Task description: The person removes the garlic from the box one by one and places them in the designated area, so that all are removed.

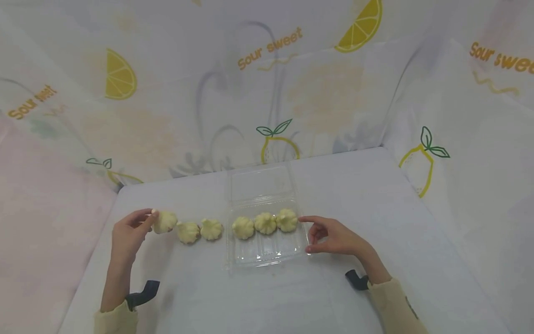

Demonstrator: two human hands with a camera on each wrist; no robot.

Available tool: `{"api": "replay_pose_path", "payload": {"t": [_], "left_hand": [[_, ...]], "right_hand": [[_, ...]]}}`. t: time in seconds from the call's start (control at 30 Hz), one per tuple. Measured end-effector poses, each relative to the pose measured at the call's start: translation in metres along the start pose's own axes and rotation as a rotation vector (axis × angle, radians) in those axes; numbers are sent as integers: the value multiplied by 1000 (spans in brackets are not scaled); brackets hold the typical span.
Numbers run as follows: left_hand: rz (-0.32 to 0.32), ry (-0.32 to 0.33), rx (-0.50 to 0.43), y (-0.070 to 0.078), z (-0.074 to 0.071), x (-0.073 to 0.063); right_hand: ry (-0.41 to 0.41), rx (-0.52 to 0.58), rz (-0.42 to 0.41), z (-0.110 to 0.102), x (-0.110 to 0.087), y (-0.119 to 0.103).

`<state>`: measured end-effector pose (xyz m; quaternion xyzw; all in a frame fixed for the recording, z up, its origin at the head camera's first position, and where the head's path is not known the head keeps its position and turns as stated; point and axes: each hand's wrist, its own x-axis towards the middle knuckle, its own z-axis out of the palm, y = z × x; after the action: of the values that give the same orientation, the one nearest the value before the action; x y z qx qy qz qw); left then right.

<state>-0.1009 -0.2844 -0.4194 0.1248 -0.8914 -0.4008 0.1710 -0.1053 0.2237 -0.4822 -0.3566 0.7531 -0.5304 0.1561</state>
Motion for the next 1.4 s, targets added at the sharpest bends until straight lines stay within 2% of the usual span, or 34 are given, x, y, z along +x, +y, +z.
{"api": "replay_pose_path", "payload": {"t": [0.47,0.63,0.97,1.17,1.4], "left_hand": [[-38,-76,87,-12,-3,-1],[-68,-133,125,-16,-5,-3],[-81,-254,179,-20,-9,-5],[-59,-309,194,-22,-11,-7],[-48,-335,203,-25,-10,-8]], "right_hand": [[-5,9,-13,-1,1,-1],[-7,8,-12,0,0,1],[-1,16,-1,0,0,-1],[0,18,-3,0,-1,0],[1,13,12,1,-1,-1]]}}
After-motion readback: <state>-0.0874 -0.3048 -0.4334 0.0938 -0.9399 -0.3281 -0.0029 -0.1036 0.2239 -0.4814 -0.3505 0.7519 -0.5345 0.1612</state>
